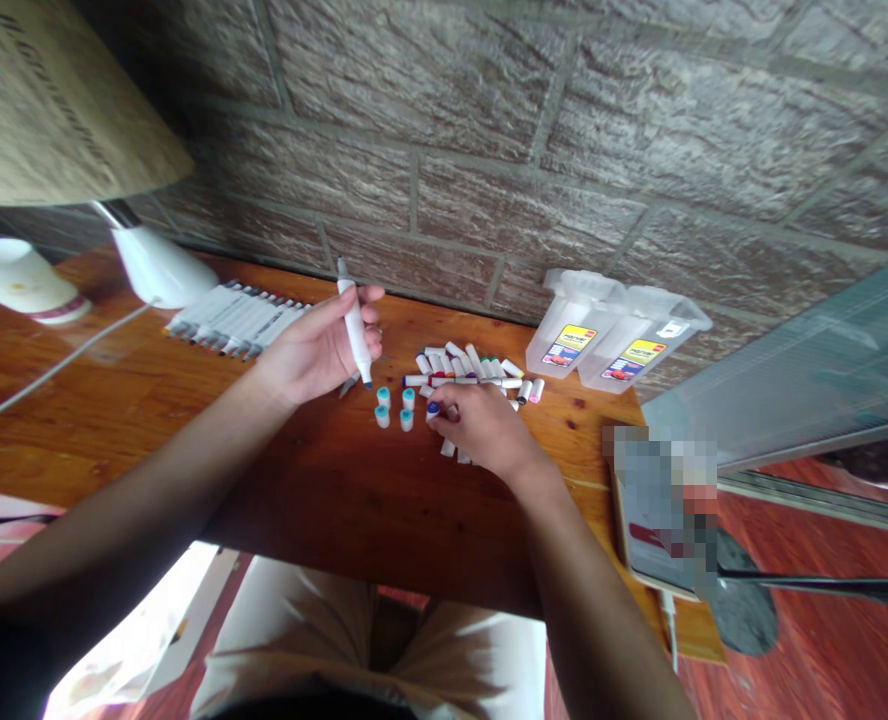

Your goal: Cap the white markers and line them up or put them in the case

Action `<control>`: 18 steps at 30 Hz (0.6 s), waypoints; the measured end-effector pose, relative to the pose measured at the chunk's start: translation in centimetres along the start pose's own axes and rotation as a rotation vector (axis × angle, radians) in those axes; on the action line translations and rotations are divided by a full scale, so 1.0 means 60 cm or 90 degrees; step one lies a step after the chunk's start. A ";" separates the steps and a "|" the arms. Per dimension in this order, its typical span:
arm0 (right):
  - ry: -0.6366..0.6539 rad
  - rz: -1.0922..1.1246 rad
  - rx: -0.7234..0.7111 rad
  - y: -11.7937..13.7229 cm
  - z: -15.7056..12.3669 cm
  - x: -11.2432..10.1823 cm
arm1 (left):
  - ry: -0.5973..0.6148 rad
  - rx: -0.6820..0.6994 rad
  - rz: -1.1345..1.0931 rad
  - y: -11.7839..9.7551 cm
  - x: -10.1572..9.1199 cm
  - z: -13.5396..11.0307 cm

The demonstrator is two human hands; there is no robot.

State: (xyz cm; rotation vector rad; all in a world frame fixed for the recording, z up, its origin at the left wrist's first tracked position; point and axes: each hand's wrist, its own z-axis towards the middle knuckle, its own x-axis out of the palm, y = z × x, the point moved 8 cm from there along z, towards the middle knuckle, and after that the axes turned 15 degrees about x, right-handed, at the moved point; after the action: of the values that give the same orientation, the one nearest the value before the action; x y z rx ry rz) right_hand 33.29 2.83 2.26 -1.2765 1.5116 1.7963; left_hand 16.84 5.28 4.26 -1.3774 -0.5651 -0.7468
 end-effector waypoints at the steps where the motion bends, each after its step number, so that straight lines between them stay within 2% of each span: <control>1: -0.007 -0.008 0.012 -0.002 0.001 -0.002 | 0.003 0.001 0.001 0.000 0.000 0.000; 6: -0.025 -0.026 0.082 -0.012 0.003 -0.011 | 0.012 0.008 0.006 -0.001 0.000 0.000; 14: -0.021 -0.045 0.098 -0.014 0.003 -0.009 | 0.022 0.010 0.008 -0.001 0.002 0.000; 18: -0.056 -0.083 0.120 -0.013 0.006 -0.005 | 0.038 0.018 0.011 -0.002 0.006 0.000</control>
State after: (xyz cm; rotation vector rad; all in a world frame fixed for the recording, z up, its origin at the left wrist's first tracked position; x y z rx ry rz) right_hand 33.96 3.43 2.10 -1.1603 1.4760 1.5672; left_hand 16.98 5.24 4.60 -1.3281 -0.5140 -0.7617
